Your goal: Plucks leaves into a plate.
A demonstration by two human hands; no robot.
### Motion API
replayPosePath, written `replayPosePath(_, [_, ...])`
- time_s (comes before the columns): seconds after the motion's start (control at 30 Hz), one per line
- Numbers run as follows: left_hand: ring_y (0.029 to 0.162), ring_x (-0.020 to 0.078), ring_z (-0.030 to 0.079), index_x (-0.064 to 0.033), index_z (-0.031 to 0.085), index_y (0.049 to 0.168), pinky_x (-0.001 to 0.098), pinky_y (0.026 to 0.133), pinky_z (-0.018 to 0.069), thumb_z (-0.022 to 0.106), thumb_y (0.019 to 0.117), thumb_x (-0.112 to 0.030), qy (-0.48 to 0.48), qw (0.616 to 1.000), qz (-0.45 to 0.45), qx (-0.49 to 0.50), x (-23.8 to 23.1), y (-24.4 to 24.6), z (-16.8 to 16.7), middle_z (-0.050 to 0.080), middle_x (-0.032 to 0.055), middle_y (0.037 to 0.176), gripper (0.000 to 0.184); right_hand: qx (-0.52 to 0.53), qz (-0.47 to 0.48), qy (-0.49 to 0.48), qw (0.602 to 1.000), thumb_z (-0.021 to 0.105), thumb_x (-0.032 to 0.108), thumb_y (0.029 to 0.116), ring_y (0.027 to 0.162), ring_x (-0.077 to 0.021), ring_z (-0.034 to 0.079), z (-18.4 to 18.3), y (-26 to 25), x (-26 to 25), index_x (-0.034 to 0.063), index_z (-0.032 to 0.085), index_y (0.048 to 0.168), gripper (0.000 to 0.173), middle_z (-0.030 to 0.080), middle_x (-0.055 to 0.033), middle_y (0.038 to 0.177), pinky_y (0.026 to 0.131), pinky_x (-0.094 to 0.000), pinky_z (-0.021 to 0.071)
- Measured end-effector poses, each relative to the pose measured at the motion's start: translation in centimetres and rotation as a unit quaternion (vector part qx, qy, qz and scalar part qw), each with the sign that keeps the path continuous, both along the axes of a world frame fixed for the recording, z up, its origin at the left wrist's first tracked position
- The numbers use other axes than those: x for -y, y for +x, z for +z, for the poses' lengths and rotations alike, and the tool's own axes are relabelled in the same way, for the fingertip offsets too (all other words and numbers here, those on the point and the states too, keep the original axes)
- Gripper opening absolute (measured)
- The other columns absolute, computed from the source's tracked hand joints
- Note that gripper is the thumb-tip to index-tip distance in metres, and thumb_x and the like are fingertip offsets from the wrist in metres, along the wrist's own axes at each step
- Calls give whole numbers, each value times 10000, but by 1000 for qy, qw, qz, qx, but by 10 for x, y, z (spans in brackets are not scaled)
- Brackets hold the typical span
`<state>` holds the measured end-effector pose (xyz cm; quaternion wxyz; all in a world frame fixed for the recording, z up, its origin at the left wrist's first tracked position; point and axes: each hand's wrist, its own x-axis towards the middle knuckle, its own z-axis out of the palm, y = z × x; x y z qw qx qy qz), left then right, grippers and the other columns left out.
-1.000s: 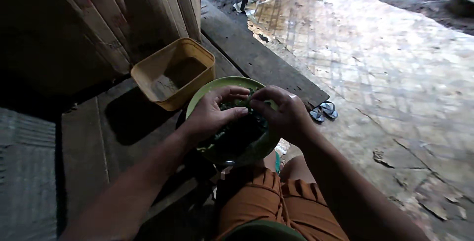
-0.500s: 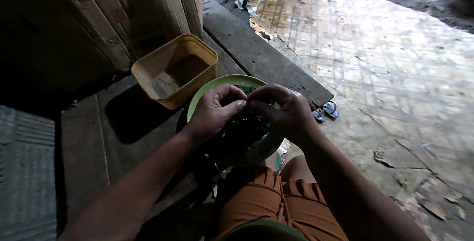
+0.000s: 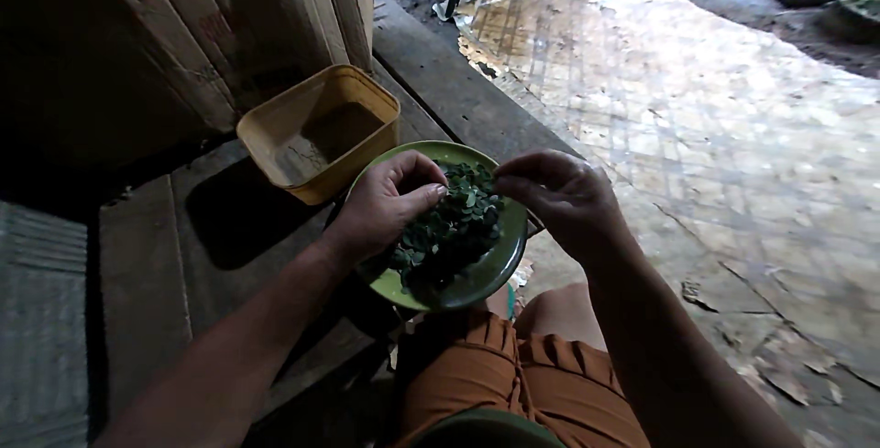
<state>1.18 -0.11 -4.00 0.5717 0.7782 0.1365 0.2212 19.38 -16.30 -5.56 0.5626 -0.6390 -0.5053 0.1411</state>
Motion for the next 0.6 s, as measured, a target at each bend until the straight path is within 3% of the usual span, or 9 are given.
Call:
replayPosePath(0.1, [772,36,651,-49,660,1021,187,715,564,652,951,-2,6,1000,-6,9,0,0,-2,675,-7,867,85,24,21,-24,999,690,70,931,889,-23,686,1,-4,-3,76,727,1083,156,734,29,985,808,-220,582])
replayPosePath(0.17, [765,35,645,-52,661,1029,184,701,559,662,958,-11,10,1000,-6,5,0,-1,-1,674,-3,869,81,37,35,-46,998,679,133,946,1013,-43,684,3,-6,-5,98,709,1179,238,729,19,1108,887,-266,578])
replayPosePath(0.23, [755,34,639,-53,661,1026,181,691,554,662,956,-8,9,1000,-5,6,1,-1,-2,669,-3,861,83,61,41,-45,996,650,225,975,1041,-46,666,5,-11,-8,118,708,1222,275,709,19,1144,906,-285,563])
replayPosePath(0.4, [740,31,639,-50,658,1021,177,679,554,656,949,7,0,1000,-24,16,3,-1,-2,670,-6,852,91,142,32,3,989,701,140,943,874,-10,675,-1,-24,-18,104,745,1024,99,723,37,936,829,-213,566])
replayPosePath(0.6, [753,6,634,-63,671,1019,170,695,543,654,947,-28,59,998,-32,-14,2,-3,2,674,-32,853,82,165,-9,-31,986,673,168,965,890,-83,668,2,-11,-10,86,736,1006,111,711,-4,940,854,-341,548])
